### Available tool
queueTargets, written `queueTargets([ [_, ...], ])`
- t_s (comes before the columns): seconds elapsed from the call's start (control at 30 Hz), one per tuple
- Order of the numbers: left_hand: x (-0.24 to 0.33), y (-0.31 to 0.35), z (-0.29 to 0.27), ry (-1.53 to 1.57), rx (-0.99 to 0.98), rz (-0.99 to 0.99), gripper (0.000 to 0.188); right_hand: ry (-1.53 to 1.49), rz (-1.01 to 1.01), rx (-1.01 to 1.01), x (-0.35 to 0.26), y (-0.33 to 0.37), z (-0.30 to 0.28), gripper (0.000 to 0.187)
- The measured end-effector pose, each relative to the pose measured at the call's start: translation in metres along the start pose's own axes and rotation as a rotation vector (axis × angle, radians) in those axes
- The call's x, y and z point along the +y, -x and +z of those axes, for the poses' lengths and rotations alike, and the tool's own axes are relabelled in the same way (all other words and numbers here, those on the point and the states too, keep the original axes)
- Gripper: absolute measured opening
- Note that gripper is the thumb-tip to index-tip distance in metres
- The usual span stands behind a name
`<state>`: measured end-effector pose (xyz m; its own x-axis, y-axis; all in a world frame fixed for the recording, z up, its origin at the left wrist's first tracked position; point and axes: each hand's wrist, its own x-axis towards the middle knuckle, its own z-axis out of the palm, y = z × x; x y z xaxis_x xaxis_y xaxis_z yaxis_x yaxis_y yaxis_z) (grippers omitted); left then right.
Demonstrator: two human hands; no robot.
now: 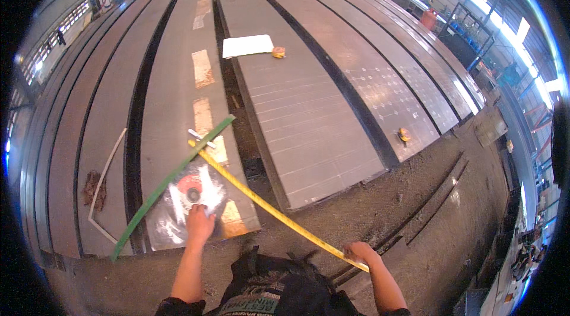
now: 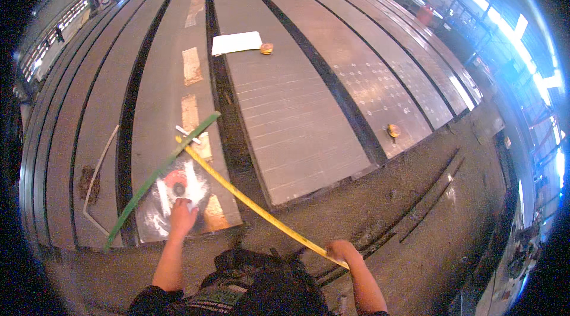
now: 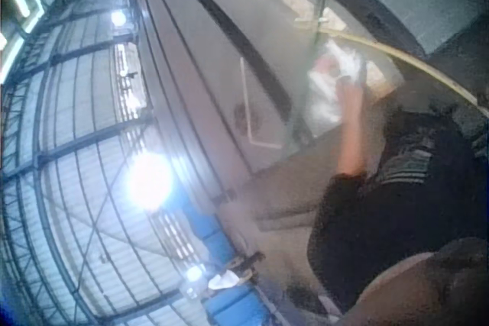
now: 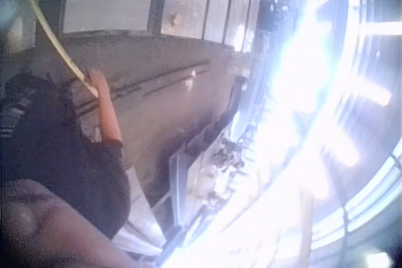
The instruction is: The person measures and marks a large metal sheet using a tape measure, a green straightedge, and a white marker. They repeatedly align the straightedge, draw lines, and measure intervals to create a grid pattern on the sheet.
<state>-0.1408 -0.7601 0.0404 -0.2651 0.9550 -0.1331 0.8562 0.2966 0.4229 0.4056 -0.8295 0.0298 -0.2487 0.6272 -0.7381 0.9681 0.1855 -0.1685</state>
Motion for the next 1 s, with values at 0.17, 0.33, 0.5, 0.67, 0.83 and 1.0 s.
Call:
queueTargets([
  [0.17,0.100,0.027,0.019,0.051,0.054,0.298,0.051,-0.054,0.193,0.155,0.160,0.106,0.113,0.025],
  [0.33,0.232,0.065,0.073,-0.166,-0.149,0.945,0.070,-0.038,0.239,0.288,0.278,0.182,0.126,0.023],
  [0.5,0.290,0.072,0.063,-0.119,-0.759,0.644,0.063,0.028,0.185,0.535,0.333,0.156,0.055,0.011],
  [0.67,0.249,0.051,0.058,-0.043,-0.521,0.585,0.031,0.011,-0.029,0.689,0.317,0.062,-0.066,0.011],
  [0.83,0.228,0.001,0.074,0.073,-0.234,0.465,0.016,0.067,-0.083,0.668,0.302,-0.050,-0.169,0.026],
  [1.0,0.221,-0.052,0.101,0.244,-0.182,0.313,0.013,0.119,-0.062,0.640,0.278,-0.122,-0.258,0.022],
])
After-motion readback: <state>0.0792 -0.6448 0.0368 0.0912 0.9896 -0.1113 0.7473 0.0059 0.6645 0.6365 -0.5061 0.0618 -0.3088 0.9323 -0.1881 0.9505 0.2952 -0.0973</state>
